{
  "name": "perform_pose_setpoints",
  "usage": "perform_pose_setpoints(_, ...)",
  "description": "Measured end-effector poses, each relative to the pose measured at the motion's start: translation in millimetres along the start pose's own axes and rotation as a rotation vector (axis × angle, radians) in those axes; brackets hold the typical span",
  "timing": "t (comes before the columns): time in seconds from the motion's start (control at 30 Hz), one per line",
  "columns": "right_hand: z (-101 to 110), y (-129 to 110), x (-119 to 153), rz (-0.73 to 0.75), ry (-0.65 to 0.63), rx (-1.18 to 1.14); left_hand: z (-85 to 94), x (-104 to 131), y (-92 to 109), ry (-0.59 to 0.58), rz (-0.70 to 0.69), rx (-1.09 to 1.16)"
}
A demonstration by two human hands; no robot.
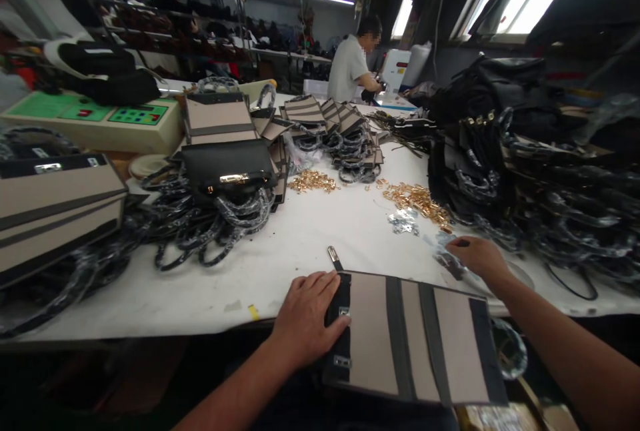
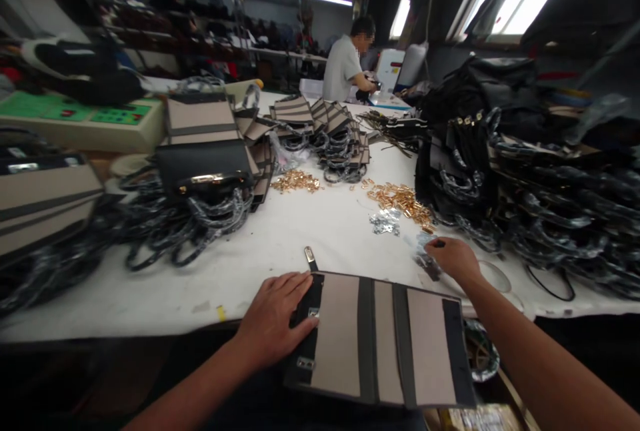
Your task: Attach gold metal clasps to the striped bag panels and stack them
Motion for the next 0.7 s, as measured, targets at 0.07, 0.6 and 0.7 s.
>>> perform_pose_setpoints(0.07, 7, -26, 17, 0.071, -0.024, -0.081, 0.5, 1, 1, -0.003, 0.014, 0.018)
perform_pose_setpoints(0.6, -63, -231, 119, 0.567, -0.786, -0.476, 2.2, 2, 1, 0.096, 0.029, 0.109)
perform_pose_setpoints(0.7, -62, -232, 118, 0.671, -0.712, -0.433, 2.2, 1, 1, 0.099, 0.030, 0.111)
Point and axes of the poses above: each hand's wrist, its own x-axis away from the middle knuckle, its own z-axis out of the back of the hand, y = z × x, the point moved 5 cm from there along -x, towards the middle knuckle, and after that the axes turned 2 degrees about x, right-handed, at the moved point
